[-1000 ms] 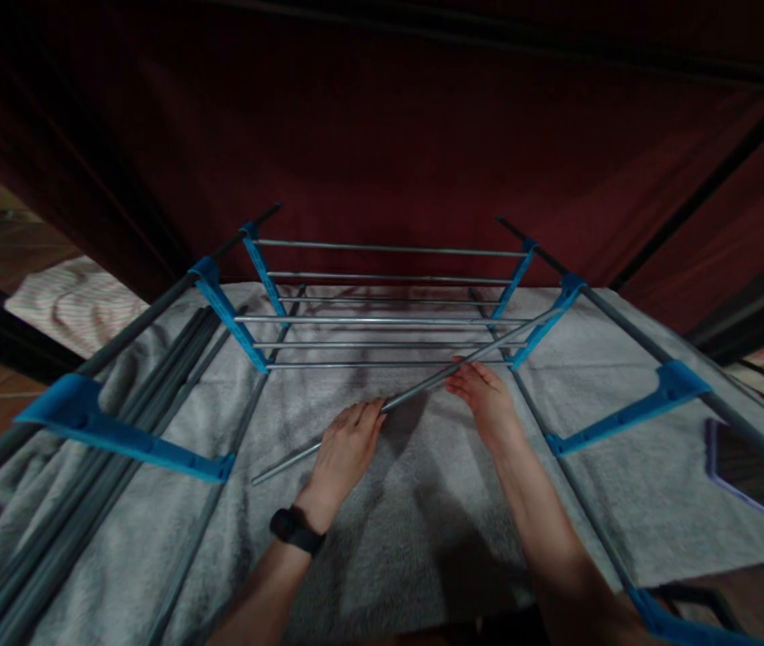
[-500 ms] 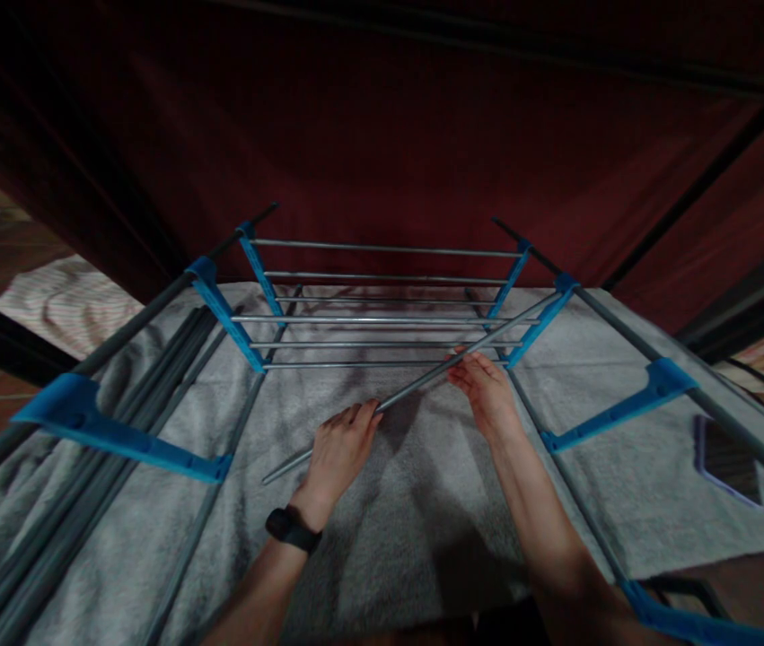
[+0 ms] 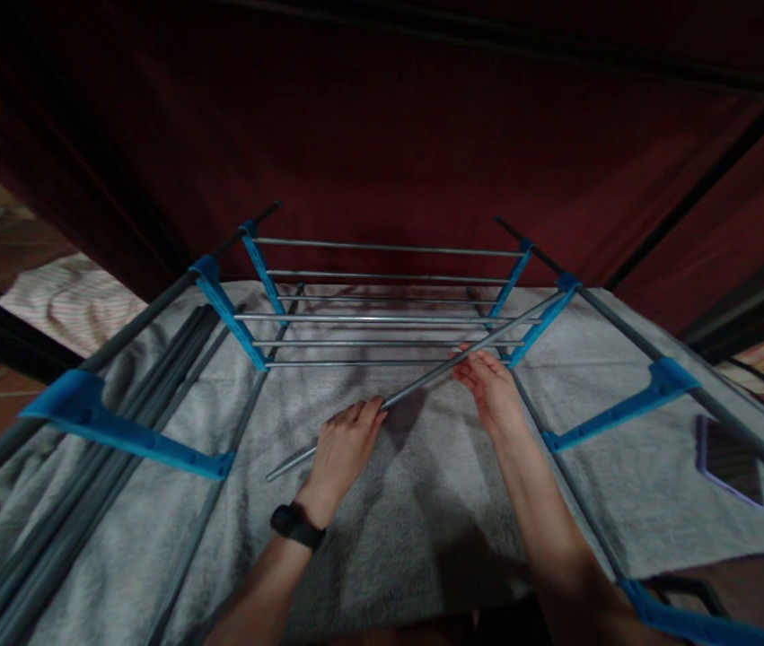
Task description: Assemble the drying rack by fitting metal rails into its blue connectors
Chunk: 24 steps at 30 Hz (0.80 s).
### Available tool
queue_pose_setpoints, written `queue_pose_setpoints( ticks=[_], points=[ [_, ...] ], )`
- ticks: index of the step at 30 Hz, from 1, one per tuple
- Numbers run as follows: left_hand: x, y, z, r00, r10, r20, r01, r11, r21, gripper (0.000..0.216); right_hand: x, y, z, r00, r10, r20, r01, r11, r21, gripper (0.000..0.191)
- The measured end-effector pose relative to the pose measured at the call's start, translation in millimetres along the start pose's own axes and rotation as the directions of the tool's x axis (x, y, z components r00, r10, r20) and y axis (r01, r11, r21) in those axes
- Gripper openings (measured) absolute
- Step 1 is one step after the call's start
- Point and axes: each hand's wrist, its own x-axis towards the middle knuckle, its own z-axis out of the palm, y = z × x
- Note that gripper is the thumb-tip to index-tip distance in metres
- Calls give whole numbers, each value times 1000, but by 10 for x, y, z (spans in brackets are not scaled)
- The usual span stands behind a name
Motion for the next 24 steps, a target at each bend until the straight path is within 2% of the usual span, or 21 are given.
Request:
queue_pose_setpoints(
  ticks=[15, 24],
  points=[
    [7, -34, -12, 997, 25, -67, -25, 1000, 2, 28, 14, 16, -37, 998, 67, -7, -67, 997, 25, 34],
    [34, -98, -71, 990, 28, -137, -26, 999, 19, 30, -136, 123, 135, 969, 184, 163, -172, 981, -85, 37]
  ],
)
